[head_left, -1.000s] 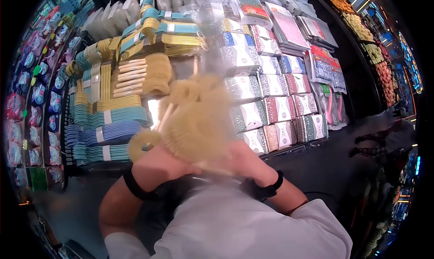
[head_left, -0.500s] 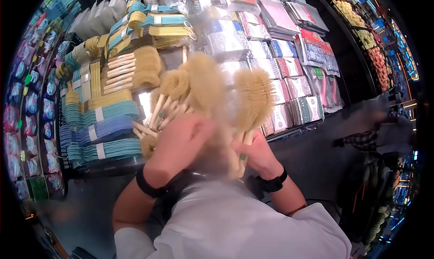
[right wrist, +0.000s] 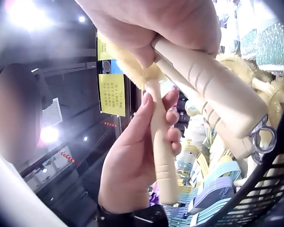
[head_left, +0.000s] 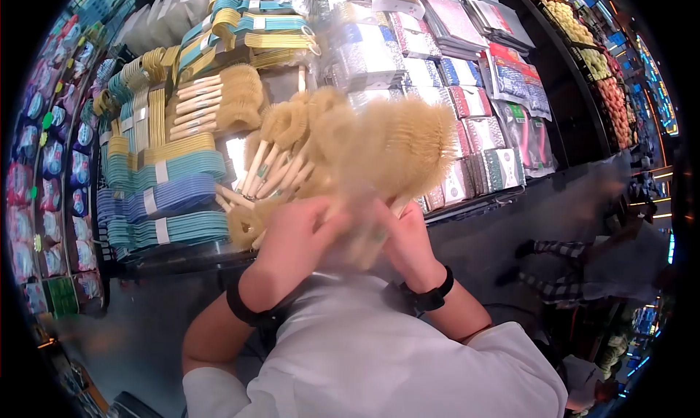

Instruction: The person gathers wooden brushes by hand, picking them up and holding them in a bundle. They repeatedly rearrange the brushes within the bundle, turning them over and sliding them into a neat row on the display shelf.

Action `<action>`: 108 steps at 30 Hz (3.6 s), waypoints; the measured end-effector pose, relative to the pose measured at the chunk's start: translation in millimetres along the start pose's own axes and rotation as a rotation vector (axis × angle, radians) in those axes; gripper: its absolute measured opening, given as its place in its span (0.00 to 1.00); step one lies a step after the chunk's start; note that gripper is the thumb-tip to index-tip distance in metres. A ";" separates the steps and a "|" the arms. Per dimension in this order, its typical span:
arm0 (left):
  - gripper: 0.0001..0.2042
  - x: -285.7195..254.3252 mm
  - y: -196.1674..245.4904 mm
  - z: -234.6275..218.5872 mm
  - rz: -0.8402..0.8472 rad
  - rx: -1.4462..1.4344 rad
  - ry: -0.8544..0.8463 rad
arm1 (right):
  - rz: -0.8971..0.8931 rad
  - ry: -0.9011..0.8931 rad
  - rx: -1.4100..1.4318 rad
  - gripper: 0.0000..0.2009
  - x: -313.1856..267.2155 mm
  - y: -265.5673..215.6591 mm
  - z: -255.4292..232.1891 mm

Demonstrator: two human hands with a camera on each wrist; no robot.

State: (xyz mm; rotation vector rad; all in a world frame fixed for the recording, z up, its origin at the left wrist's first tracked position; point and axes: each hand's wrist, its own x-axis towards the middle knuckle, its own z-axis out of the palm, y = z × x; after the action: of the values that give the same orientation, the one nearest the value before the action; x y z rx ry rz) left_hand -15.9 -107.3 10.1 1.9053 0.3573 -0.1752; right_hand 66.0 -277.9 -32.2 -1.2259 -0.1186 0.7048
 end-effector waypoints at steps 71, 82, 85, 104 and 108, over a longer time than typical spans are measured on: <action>0.22 89.3 -163.7 -107.9 -0.129 0.035 0.013 | 0.288 -0.393 0.093 0.22 88.8 -17.3 4.7; 0.11 -18.4 -23.9 -52.2 -0.063 -0.459 0.276 | 0.250 -0.430 0.144 0.19 44.1 -39.0 18.8; 0.17 -31.0 -11.3 -33.2 -0.092 -0.499 0.191 | 0.190 -0.386 0.142 0.16 31.7 -39.2 17.7; 0.14 -23.2 -4.8 16.6 0.194 0.143 0.186 | 0.227 -0.193 0.222 0.16 -15.8 -17.7 1.1; 0.18 -23.2 -8.4 16.8 0.120 0.263 -0.005 | 0.230 -0.184 0.213 0.14 -16.9 -13.1 4.4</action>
State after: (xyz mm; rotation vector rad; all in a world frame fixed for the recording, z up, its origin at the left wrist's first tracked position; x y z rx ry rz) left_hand -39.6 -124.1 3.4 2.1793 0.2236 -0.1525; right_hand 56.4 -285.7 -14.2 -0.9786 -0.0527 1.0047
